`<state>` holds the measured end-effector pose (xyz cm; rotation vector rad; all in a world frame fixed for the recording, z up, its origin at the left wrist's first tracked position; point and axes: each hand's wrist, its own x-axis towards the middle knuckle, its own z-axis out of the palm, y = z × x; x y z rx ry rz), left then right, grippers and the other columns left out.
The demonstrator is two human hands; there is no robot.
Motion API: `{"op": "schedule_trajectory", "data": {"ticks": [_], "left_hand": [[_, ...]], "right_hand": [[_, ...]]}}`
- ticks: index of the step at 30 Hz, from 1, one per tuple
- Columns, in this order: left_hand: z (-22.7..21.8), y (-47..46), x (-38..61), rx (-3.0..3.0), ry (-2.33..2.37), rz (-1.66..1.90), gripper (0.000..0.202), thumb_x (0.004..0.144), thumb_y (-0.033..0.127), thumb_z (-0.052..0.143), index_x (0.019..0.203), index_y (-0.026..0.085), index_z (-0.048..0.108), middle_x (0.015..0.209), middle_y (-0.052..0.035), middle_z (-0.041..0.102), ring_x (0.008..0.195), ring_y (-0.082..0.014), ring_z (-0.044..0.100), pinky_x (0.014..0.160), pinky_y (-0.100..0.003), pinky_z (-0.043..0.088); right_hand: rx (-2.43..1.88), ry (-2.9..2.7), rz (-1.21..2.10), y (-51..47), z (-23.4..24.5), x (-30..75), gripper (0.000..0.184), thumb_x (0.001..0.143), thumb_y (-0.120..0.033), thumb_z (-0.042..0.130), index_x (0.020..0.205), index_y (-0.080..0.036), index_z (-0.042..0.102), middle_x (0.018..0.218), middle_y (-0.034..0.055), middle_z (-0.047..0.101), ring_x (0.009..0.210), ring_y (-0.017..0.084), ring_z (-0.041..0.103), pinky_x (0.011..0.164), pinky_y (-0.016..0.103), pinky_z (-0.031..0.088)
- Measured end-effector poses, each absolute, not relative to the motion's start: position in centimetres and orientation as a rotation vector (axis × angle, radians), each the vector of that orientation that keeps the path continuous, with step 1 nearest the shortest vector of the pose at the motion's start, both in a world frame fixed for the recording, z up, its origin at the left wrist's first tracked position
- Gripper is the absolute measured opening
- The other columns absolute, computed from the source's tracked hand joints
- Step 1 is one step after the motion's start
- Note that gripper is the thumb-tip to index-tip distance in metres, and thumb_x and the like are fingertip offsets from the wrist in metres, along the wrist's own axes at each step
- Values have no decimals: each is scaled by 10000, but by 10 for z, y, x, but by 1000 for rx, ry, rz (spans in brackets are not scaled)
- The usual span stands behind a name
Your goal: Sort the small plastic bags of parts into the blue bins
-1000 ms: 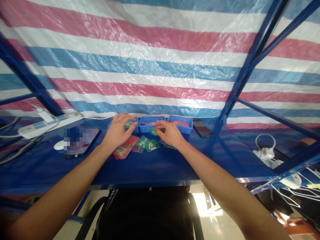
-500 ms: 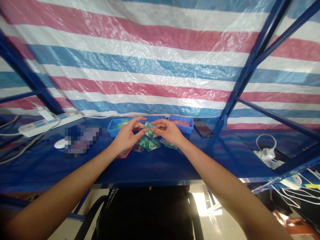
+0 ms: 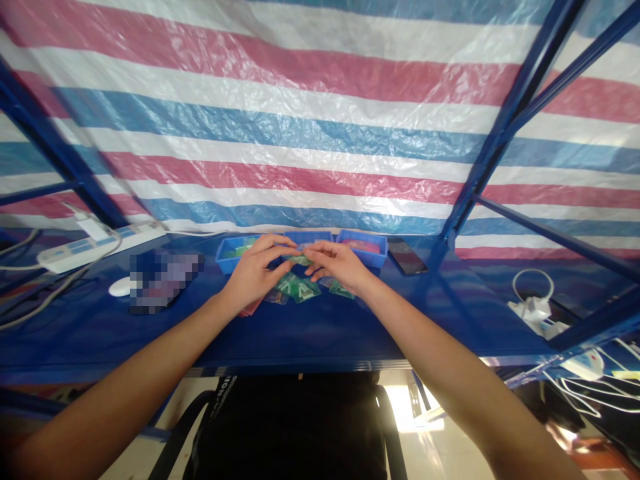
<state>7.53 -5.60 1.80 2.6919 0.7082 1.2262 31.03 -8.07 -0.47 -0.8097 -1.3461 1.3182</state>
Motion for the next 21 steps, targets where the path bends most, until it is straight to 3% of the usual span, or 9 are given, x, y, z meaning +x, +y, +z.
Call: {"op": "schedule_trajectory", "data": {"ticks": [4,10,13,16,18,21], "left_hand": [[16,-56,77,2568,835,1255,286,1019,438,642,1150,225,781,1131,-88,769,1046,-260,719,974,-403,557],[15,-60,81,2356,886,1142,496,966,530,700,1377,257,662,1112,-70,778,914,-254,734,850,-391,590],[17,-63,81,2426,777,1175,521,941,504,743,1397,269,650,1330,-111,697,1133,-288,700,906,-403,593],[17,-63,80,2597,662,1160,568,856,488,846,1359,273,689,1479,-127,592,1386,-328,566,1100,-456,530],[17,-62,80,2681,619,1128,526,859,467,851,1329,277,711,1457,-118,613,1396,-320,560,1189,-479,462],[17,-60,79,2687,627,1141,282,1003,405,688,1240,266,749,1314,-98,710,1275,-280,641,1160,-461,474]], "right_hand": [[-909,-1414,1130,-84,1,308,422,862,-629,788,956,-218,813,896,43,732,710,145,630,523,235,516],[-813,-1455,1095,-82,0,306,442,735,-525,914,1017,-219,764,994,31,778,795,170,683,636,276,566],[-819,-1366,1149,-78,-4,307,510,716,-503,933,1085,-224,720,852,0,755,679,152,654,587,276,558],[-828,-1301,1189,-77,-6,310,579,712,-473,945,1179,-232,700,813,-15,739,652,144,644,574,268,558],[-823,-1272,1219,-78,-6,311,612,715,-457,949,1227,-242,693,850,-4,752,673,149,663,570,260,556],[-847,-1276,1267,-79,-4,312,525,763,-487,917,1182,-228,734,890,30,763,706,157,692,564,245,544]]}}
